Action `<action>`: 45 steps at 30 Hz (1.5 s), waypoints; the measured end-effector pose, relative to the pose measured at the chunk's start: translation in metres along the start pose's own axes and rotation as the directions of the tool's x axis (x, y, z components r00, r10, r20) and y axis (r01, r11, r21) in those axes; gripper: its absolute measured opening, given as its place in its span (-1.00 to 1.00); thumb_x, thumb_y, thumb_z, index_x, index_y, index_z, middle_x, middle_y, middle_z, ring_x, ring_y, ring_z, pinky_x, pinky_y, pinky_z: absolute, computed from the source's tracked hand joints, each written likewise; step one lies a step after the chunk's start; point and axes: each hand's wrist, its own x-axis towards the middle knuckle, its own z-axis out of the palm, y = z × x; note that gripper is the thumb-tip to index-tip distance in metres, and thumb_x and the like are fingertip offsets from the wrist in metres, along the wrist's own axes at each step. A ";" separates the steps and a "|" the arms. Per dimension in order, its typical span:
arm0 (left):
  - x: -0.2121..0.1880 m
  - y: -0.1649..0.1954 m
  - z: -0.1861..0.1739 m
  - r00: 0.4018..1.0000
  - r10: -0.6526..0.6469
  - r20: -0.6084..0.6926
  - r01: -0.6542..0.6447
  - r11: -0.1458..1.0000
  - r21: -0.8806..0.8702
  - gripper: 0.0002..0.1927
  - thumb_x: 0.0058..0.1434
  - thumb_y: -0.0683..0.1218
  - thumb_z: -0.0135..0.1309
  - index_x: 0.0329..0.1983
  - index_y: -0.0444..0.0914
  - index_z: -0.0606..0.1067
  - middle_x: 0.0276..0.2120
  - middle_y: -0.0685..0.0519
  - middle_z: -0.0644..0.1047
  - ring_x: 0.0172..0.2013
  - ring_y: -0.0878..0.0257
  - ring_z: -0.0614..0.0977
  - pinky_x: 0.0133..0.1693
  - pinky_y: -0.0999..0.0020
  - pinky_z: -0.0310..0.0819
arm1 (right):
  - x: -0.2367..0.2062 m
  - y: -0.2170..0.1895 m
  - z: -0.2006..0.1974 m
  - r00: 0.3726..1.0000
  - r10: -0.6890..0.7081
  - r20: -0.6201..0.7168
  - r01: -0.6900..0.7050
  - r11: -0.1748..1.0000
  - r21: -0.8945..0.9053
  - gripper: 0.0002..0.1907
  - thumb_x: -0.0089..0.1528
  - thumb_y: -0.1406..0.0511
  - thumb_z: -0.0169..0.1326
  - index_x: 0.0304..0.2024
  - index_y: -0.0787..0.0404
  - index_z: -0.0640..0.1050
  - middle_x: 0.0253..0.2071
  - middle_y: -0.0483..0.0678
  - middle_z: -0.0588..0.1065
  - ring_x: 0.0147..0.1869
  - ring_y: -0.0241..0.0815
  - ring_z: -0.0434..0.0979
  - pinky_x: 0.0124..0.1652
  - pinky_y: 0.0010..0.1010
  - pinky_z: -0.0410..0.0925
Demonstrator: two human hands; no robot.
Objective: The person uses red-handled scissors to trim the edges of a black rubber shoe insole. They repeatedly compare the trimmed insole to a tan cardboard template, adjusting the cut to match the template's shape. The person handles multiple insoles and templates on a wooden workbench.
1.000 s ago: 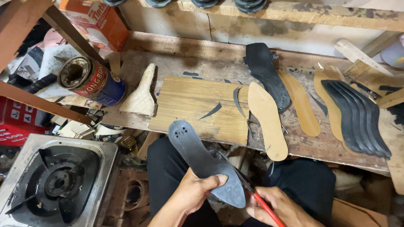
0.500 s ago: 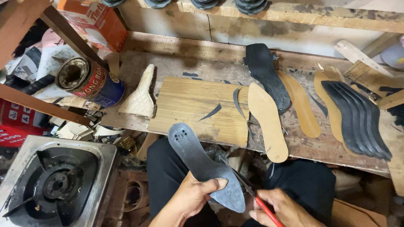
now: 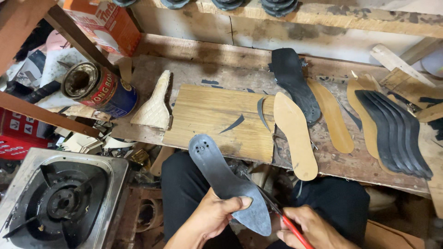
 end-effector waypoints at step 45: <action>0.034 0.097 0.051 0.992 -0.021 0.123 0.012 0.997 0.072 -0.68 0.12 -0.31 0.16 -0.03 -0.38 0.49 -0.25 -0.08 0.63 -0.30 0.12 0.70 -0.27 0.14 0.68 | 0.004 -0.121 -0.085 0.997 0.062 -0.039 -0.056 0.990 0.132 -0.74 0.07 0.14 0.20 -0.32 0.17 0.59 -0.58 -0.15 0.48 -0.54 -0.30 0.44 -0.47 -0.40 0.36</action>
